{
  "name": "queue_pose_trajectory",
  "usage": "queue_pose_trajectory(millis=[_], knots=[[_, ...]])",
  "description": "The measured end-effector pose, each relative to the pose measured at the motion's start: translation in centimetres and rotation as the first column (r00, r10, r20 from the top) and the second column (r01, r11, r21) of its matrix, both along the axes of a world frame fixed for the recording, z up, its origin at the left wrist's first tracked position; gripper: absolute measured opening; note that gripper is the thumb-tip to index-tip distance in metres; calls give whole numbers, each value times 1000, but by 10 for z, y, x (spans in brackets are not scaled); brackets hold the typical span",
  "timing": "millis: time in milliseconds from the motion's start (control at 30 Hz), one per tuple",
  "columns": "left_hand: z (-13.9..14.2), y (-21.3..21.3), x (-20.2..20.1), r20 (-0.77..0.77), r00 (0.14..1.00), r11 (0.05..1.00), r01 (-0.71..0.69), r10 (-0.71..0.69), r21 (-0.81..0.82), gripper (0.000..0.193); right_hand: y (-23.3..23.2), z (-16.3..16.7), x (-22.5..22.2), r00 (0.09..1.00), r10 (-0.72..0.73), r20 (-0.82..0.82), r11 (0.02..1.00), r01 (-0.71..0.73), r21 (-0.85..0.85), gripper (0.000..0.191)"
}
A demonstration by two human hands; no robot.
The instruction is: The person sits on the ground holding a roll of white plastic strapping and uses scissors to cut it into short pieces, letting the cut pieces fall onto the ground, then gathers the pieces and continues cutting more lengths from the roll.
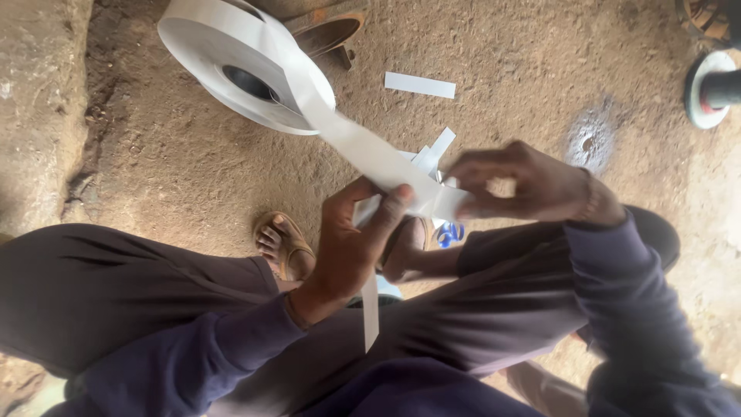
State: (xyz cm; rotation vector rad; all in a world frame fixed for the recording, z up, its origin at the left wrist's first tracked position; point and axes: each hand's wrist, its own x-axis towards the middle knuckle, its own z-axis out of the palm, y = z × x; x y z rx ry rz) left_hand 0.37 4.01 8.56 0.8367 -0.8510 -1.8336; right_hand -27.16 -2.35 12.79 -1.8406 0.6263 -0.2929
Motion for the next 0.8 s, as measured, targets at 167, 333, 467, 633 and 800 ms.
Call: queue_pose_trajectory(millis=[167, 333, 467, 633, 800], knots=[[23, -35, 11, 30, 988, 988, -155, 155, 9, 20, 1, 2, -44, 996, -44, -81, 997, 49, 60, 19], [30, -85, 49, -59, 949, 947, -301, 309, 115, 28, 6, 23, -43, 998, -11, -59, 999, 13, 46, 19], [11, -108, 98, -160, 907, 904, -409, 389, -125, 38, 7, 31, -20, 971, -106, -212, 989, 81, -124, 20], [-22, -134, 140, -40, 849, 834, -526, 527, -166, 38, 9, 18, -2, 846, -400, -352, 893, 274, -356, 16], [-70, -152, 155, 280, 682, 705, -709, 676, 25, 35, 17, 12, 7, 880, -401, -255, 872, 282, -401, 27]])
